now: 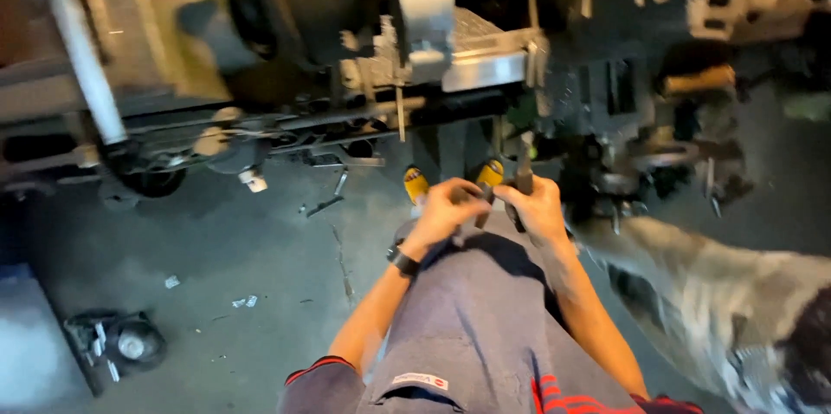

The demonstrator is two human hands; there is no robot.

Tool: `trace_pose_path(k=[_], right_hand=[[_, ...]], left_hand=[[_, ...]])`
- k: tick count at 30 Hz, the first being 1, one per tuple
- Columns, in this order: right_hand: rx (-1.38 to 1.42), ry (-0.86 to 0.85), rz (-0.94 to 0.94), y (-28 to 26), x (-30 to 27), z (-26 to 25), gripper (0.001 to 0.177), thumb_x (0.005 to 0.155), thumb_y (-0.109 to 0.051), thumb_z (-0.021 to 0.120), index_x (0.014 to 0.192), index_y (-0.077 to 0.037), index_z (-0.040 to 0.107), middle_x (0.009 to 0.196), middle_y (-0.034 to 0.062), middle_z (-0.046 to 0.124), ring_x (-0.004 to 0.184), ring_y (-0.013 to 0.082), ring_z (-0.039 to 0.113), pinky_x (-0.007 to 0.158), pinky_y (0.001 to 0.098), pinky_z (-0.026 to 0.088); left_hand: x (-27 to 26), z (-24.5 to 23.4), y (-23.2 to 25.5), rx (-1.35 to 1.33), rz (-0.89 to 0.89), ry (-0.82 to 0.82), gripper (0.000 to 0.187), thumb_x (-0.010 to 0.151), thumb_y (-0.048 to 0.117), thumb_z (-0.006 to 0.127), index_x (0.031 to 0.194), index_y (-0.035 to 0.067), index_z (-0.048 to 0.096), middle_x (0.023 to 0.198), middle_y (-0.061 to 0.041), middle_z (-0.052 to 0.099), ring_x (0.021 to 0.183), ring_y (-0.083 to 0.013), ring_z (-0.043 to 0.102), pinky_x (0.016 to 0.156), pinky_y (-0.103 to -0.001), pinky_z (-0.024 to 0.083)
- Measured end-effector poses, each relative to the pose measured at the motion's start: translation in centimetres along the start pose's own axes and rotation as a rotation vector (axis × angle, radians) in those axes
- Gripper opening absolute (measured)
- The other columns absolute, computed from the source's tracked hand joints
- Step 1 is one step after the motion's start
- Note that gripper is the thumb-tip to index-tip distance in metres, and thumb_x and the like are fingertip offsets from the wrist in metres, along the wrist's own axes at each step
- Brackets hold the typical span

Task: The person operates a metal lathe, adjusting the tool post and manipulating a metal workpiece. They use a file to smooth the workpiece and repeatedly adjust the lathe controls. The person also handles a metal bar and a file, placing them on the lathe bed.

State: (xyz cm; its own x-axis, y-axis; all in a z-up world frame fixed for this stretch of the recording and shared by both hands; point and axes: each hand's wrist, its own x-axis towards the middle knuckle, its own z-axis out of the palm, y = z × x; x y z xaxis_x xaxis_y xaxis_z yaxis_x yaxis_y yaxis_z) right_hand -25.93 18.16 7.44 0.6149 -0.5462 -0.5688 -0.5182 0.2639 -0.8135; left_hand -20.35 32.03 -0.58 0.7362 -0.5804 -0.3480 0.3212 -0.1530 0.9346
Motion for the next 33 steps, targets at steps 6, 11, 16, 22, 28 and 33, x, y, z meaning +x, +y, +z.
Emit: trace_pose_path(k=[6,11,16,22,28,33], right_hand=[[-0.193,-0.047,-0.064,0.8,0.0,0.9,0.037,0.069,-0.013,0.073,0.047,-0.003,0.045,0.035,0.0105,0.041,0.034,0.0154,0.039,0.034,0.0277,0.030],[-0.381,0.005,0.250,-2.3,-1.5,0.2,0.034,0.074,-0.017,0.071,0.101,0.004,0.070,0.086,0.0129,0.065,0.081,0.0173,0.053,0.068,0.0307,0.041],[-0.519,-0.013,0.304,1.0,0.1,-1.6,0.029,0.075,-0.018,0.073,0.088,0.008,0.072,0.077,0.0137,0.062,0.073,0.0186,0.048,0.062,0.0353,0.036],[-0.551,0.006,0.375,0.2,-0.7,-1.2,0.031,0.077,-0.021,0.073,0.094,0.004,0.073,0.083,0.0138,0.066,0.075,0.0212,0.052,0.065,0.0365,0.037],[-0.446,0.054,0.336,0.5,-2.1,-1.7,0.026,0.075,-0.020,0.072,0.087,0.003,0.070,0.070,0.0118,0.055,0.067,0.0199,0.044,0.060,0.0356,0.034],[-0.412,0.047,0.110,4.2,-1.6,-2.8,0.023,0.067,-0.025,0.075,0.067,-0.003,0.067,0.052,0.0010,0.043,0.055,0.0101,0.035,0.049,0.0257,0.029]], left_hand=[[-0.8,-2.5,3.5,-0.095,0.044,0.013,0.011,0.070,0.008,0.073,0.077,0.007,0.065,0.058,-0.004,0.061,0.056,-0.0063,0.056,0.051,-0.018,0.044],[-3.5,-15.2,20.1,0.539,0.329,0.231,0.011,0.077,0.012,0.060,0.074,0.016,0.070,0.074,0.000,0.067,0.067,-0.0116,0.061,0.062,-0.025,0.046],[-0.8,-27.6,30.2,0.855,0.477,0.741,0.005,0.082,0.010,0.066,0.078,0.007,0.066,0.066,-0.003,0.061,0.054,-0.0116,0.051,0.051,-0.026,0.040],[7.2,-35.4,27.5,0.946,0.163,0.928,0.027,0.083,0.022,0.073,0.073,0.006,0.055,0.054,-0.005,0.051,0.049,-0.0181,0.050,0.056,-0.035,0.045],[0.7,-24.7,30.5,0.317,0.558,0.828,0.039,0.093,0.038,0.044,0.077,0.006,0.061,0.044,0.000,0.037,0.038,-0.0115,0.031,0.040,-0.026,0.025],[-2.0,-13.4,20.4,-0.830,0.188,0.322,0.025,0.080,0.019,0.042,0.081,-0.004,0.049,0.040,-0.008,0.032,0.031,-0.0155,0.026,0.031,-0.030,0.018]])
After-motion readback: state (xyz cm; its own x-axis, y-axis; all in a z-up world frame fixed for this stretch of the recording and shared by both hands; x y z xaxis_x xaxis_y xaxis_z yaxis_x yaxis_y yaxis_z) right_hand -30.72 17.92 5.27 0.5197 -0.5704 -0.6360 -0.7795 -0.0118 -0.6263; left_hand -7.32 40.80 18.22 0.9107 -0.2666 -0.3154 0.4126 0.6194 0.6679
